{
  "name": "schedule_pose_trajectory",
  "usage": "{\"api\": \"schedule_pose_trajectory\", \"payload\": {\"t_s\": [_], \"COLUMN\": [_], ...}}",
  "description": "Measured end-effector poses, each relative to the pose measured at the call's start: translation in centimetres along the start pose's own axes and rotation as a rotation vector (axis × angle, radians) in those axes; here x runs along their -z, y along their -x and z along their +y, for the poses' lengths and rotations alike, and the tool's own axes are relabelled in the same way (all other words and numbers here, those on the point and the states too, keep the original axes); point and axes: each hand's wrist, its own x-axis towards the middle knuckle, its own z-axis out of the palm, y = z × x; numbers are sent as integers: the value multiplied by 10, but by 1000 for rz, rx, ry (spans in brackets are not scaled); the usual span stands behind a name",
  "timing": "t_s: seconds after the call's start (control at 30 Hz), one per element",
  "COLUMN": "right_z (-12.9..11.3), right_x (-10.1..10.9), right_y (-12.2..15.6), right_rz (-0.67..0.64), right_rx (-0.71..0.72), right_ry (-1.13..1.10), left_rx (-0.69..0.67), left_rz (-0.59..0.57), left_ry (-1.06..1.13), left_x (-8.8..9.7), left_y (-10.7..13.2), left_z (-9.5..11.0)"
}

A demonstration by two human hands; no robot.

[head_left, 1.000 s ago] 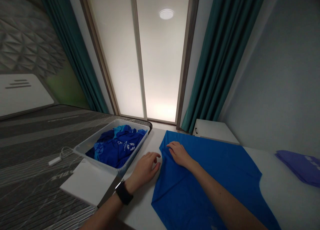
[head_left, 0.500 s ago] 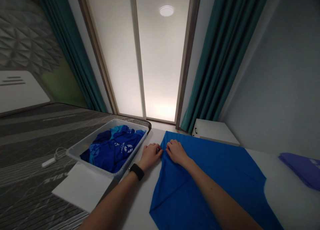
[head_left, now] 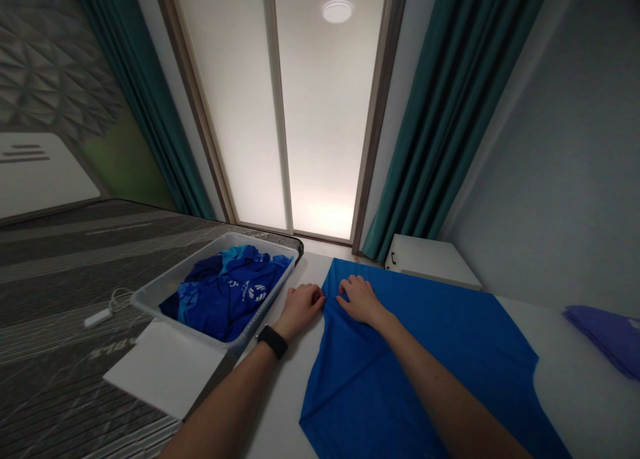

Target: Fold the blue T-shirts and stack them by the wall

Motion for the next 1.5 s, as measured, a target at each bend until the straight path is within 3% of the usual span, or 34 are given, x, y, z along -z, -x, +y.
{"api": "schedule_pose_trajectory", "payload": {"t_s": [0.27,0.53,0.67,0.83,0.97,1.1,1.23,1.5], "right_z": [-3,-6,-12,-19,-18,-15,-15,-22], "right_x": [1,-4,-4,-3,-5,-7,-8,4], "right_y": [0,8,15,19,19,18,17,18], "right_rz": [-33,33,114,112,129,117,110,153], "right_rx": [33,18,20,20,-5,-6,-7,-14], "right_ry": [-99,-164,-85,40,50,46,46,153], "left_rx": [-12,19,32,59,-87,-266,-300,-298], "left_rz": [21,10,9,26,83,-46,-209,-222], "left_ry": [16,17,13,31,-59,-93,-99,-55], "left_x": [-3,-1,-1,3,11,10,2,3], "left_y": [2,2,2,3,16,38,55,59], "left_z": [-1,2,3,6,18,27,20,14]}}
